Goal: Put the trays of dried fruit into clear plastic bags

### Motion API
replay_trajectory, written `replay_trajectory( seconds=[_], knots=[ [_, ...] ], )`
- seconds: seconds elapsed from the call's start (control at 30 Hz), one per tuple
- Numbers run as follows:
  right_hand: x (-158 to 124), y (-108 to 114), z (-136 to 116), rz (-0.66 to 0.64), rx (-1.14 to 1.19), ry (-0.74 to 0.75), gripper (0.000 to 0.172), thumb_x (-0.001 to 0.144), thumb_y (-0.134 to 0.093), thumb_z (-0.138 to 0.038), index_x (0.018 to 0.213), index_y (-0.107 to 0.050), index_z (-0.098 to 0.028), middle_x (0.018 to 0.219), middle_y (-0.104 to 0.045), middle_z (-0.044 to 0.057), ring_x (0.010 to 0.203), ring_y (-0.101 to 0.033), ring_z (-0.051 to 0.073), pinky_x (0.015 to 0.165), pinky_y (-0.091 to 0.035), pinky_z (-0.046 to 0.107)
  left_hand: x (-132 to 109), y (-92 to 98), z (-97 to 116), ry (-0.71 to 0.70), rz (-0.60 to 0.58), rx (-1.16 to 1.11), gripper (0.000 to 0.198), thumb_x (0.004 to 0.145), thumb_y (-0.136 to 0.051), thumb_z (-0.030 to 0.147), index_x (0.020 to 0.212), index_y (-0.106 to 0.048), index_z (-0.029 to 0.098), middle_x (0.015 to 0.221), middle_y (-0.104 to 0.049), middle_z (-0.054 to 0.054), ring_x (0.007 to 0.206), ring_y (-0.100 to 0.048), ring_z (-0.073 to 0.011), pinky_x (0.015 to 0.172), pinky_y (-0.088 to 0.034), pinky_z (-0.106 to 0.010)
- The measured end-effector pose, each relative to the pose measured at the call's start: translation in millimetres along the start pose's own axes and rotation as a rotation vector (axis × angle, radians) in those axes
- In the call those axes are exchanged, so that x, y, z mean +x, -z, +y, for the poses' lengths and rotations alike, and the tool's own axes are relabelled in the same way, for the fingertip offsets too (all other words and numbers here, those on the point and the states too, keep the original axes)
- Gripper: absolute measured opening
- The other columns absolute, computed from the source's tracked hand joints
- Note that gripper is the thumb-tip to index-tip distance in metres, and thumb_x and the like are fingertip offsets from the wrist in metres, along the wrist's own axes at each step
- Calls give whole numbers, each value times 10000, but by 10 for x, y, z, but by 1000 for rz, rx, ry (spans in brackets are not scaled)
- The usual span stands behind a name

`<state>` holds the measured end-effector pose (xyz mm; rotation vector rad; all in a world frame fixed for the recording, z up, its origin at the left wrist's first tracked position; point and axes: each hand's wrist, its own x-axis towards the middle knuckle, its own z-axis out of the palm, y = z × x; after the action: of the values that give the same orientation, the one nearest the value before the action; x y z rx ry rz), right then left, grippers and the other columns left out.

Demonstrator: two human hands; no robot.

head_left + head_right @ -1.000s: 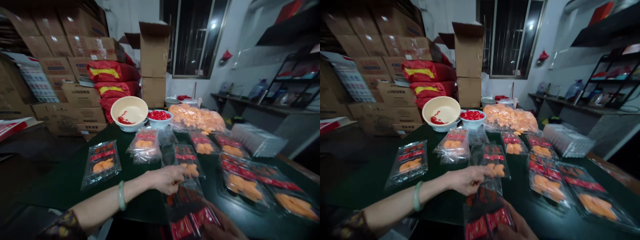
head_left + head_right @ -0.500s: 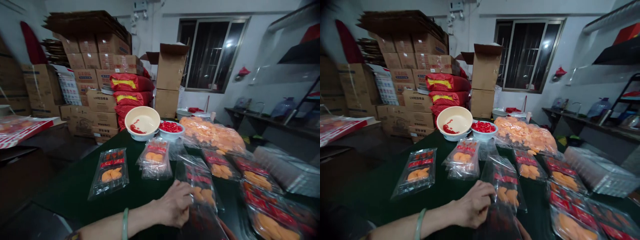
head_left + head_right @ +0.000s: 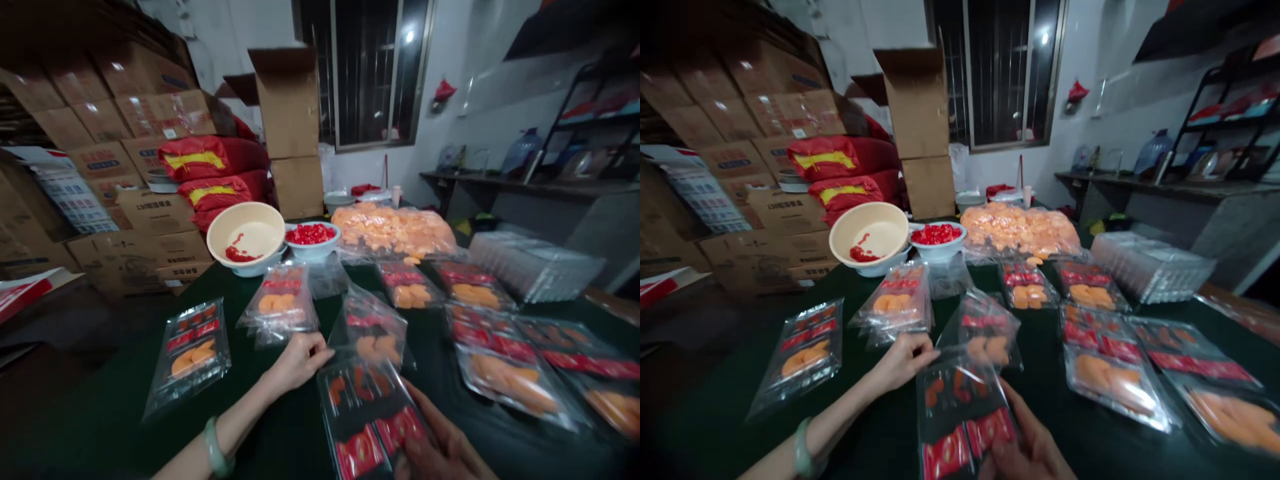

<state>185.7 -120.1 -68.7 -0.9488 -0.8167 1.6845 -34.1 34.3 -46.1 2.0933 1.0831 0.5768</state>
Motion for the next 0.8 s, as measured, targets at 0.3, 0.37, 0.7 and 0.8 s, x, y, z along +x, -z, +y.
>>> replay_trajectory(
  seconds=[0.3,0.37,0.7,0.8],
  knots=[
    [-186,-269,57,156,290,-32,837,697,-722,-334,1394,-263,-284,819,-686,45,645,-646,192,690,-492,352,-443,-111,40,-206,209,46,160,878,-425,212,756,-511,151,644,-484,19,566,-445,-80,555,-355,-204],
    [-220,-342,103,197,300,-25,813,691,-728,-325,1376,-291,-299,902,-683,49,694,-652,192,697,-495,338,-623,-132,54,-279,288,151,116,870,-430,168,785,-508,155,661,-486,13,567,-445,-83,558,-355,-211],
    [-129,-891,596,398,46,-69,435,678,-714,-430,918,-443,-190,647,-612,-11,541,-571,137,528,-461,251,-1554,-4,-31,-265,165,206,140,869,-391,107,808,-504,162,717,-539,-33,647,-508,-116,604,-390,-227],
    [-226,-1010,754,237,-46,-120,395,703,-681,-462,867,-461,-178,708,-612,7,591,-569,133,541,-445,234,-1866,132,-97,-197,89,219,138,866,-395,95,818,-505,164,729,-531,-27,653,-496,-112,611,-379,-225]
  ],
)
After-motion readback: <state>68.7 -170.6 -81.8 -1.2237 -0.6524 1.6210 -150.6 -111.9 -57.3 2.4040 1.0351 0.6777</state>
